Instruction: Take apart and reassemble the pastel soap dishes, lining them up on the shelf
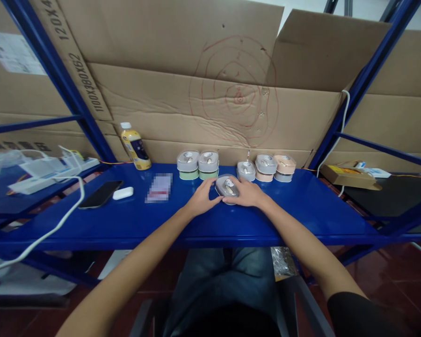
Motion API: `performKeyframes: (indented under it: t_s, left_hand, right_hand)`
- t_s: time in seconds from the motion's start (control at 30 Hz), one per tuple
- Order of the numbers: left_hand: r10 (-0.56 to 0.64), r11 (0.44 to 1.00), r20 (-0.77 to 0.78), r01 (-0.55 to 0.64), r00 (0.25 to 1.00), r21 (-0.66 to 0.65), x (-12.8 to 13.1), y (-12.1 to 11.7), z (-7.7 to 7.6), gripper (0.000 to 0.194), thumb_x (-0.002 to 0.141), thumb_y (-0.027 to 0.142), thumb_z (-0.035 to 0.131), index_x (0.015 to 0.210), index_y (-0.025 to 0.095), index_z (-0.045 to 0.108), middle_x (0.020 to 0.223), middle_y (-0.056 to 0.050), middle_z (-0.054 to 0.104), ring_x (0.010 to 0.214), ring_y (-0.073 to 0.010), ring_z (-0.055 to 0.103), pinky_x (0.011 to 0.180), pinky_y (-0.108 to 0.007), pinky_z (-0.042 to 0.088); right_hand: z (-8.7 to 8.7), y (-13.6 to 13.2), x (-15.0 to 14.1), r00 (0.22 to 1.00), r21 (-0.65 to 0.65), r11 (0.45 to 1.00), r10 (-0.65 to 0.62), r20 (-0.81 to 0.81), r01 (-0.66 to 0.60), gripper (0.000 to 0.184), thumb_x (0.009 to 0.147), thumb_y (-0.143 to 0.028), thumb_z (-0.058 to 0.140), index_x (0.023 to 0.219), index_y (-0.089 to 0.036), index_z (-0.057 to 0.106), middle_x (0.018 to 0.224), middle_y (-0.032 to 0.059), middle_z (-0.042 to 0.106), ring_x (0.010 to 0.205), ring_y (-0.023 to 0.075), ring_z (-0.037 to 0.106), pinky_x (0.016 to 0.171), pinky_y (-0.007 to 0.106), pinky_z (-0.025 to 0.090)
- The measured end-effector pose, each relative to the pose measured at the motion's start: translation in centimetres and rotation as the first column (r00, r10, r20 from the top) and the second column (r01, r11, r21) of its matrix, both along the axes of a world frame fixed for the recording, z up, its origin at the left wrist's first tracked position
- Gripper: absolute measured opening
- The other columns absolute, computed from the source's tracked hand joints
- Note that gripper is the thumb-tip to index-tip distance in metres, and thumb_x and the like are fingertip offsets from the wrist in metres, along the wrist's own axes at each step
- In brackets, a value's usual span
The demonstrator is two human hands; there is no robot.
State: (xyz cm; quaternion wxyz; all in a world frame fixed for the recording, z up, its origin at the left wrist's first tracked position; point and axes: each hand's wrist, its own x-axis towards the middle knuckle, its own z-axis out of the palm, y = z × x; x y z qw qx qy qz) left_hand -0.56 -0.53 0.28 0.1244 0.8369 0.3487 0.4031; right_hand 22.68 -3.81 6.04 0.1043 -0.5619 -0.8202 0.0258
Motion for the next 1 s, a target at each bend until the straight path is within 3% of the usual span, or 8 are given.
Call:
performKeyframes:
  t_s: [0.1, 0.17, 0.3, 0.37, 0.57, 0.7, 0.83, 1.0]
  left_hand:
    - [0.007, 0.999, -0.013, -0.007, 1.000, 0.042, 0.0, -0.2, 0.2, 0.056, 0.093, 0.041, 0.070, 0.143, 0.022, 0.055, 0.151, -0.013, 0.055, 0.141, -0.0299, 0.054, 0.122, -0.048, 0.043]
    - [0.025, 1.000, -0.034, -0.025, 0.999, 0.006, -0.1, -0.1, 0.2, 0.049, 0.095, 0.045, 0.066, 0.139, 0.023, 0.061, 0.154, -0.013, 0.054, 0.142, -0.0307, 0.054, 0.123, -0.049, 0.042]
    - [0.069, 0.996, -0.072, -0.072, 0.995, -0.051, -0.2, 0.4, -0.2, 0.048, 0.099, 0.046, 0.060, 0.141, 0.024, 0.062, 0.155, -0.012, 0.053, 0.144, -0.0324, 0.052, 0.122, -0.052, 0.042]
    - [0.104, 0.992, -0.080, -0.109, 0.991, -0.059, -0.2, 0.6, -0.4, 0.053, 0.098, 0.044, 0.060, 0.147, 0.023, 0.058, 0.157, -0.014, 0.051, 0.147, -0.0334, 0.048, 0.123, -0.053, 0.040]
    - [0.131, 0.989, -0.072, -0.135, 0.989, -0.052, -0.1, 0.7, -0.5, 0.056, 0.097, 0.038, 0.061, 0.149, 0.021, 0.053, 0.152, -0.014, 0.054, 0.144, -0.0318, 0.051, 0.124, -0.049, 0.040]
    - [0.146, 0.986, -0.067, -0.151, 0.987, -0.067, 0.0, 0.5, -0.3, 0.053, 0.096, 0.036, 0.060, 0.146, 0.019, 0.054, 0.149, -0.015, 0.054, 0.139, -0.0322, 0.055, 0.121, -0.050, 0.044]
    - [0.155, 0.985, -0.040, -0.158, 0.987, -0.063, 0.0, 0.6, -0.3, 0.050, 0.096, 0.034, 0.061, 0.143, 0.020, 0.054, 0.144, -0.015, 0.056, 0.133, -0.0310, 0.059, 0.117, -0.048, 0.047]
    - [0.225, 0.970, -0.010, -0.225, 0.974, -0.092, -0.1, 1.2, -0.4, 0.047, 0.095, 0.031, 0.061, 0.139, 0.018, 0.051, 0.136, -0.017, 0.057, 0.123, -0.0324, 0.064, 0.110, -0.052, 0.051]
  right_hand:
    - [0.3, 0.0, 1.0, 0.998, -0.046, 0.997, 0.065, -0.028, -0.066, 0.116, 0.072, -0.081, 0.075, 0.163, -0.027, 0.028, 0.143, 0.0218, 0.059, 0.122, 0.0436, 0.066, 0.095, 0.050, 0.054]
    - [0.5, 0.1, 1.9, 0.994, -0.048, 0.993, 0.105, -0.028, -0.106, 0.119, 0.066, -0.067, 0.088, 0.162, -0.026, 0.033, 0.150, 0.0216, 0.054, 0.128, 0.0445, 0.062, 0.101, 0.052, 0.053]
    - [0.5, 0.7, 2.7, 0.985, 0.091, 0.982, 0.159, 0.061, -0.164, 0.088, 0.072, -0.040, 0.091, 0.150, -0.024, 0.056, 0.157, 0.0192, 0.049, 0.142, 0.0420, 0.050, 0.115, 0.055, 0.042]
    - [0.4, 1.0, 2.5, 0.982, 0.162, 0.972, 0.154, 0.114, -0.171, 0.079, 0.077, -0.040, 0.088, 0.148, -0.022, 0.059, 0.156, 0.0199, 0.049, 0.142, 0.0409, 0.048, 0.117, 0.056, 0.039]
    - [-0.3, 2.6, 1.0, 0.982, 0.273, 0.959, 0.030, 0.188, -0.081, 0.076, 0.081, -0.051, 0.083, 0.144, -0.014, 0.061, 0.152, 0.0249, 0.050, 0.145, 0.0444, 0.040, 0.119, 0.058, 0.033]
    - [-0.8, 5.4, 0.7, 0.979, 0.303, 0.952, -0.028, 0.200, -0.034, 0.071, 0.088, -0.048, 0.077, 0.146, -0.012, 0.059, 0.157, 0.0262, 0.046, 0.152, 0.0443, 0.032, 0.124, 0.059, 0.024]
    - [-0.8, 8.4, 0.6, 0.977, 0.342, 0.939, -0.094, 0.189, 0.025, 0.071, 0.087, -0.041, 0.078, 0.147, -0.010, 0.056, 0.159, 0.0264, 0.043, 0.155, 0.0441, 0.028, 0.124, 0.058, 0.025]
    - [0.3, 9.9, -1.7, 0.996, 0.373, 0.927, 0.019, 0.082, -0.048, 0.066, 0.092, -0.042, 0.072, 0.148, -0.012, 0.055, 0.154, 0.0228, 0.049, 0.151, 0.0376, 0.037, 0.123, 0.051, 0.032]
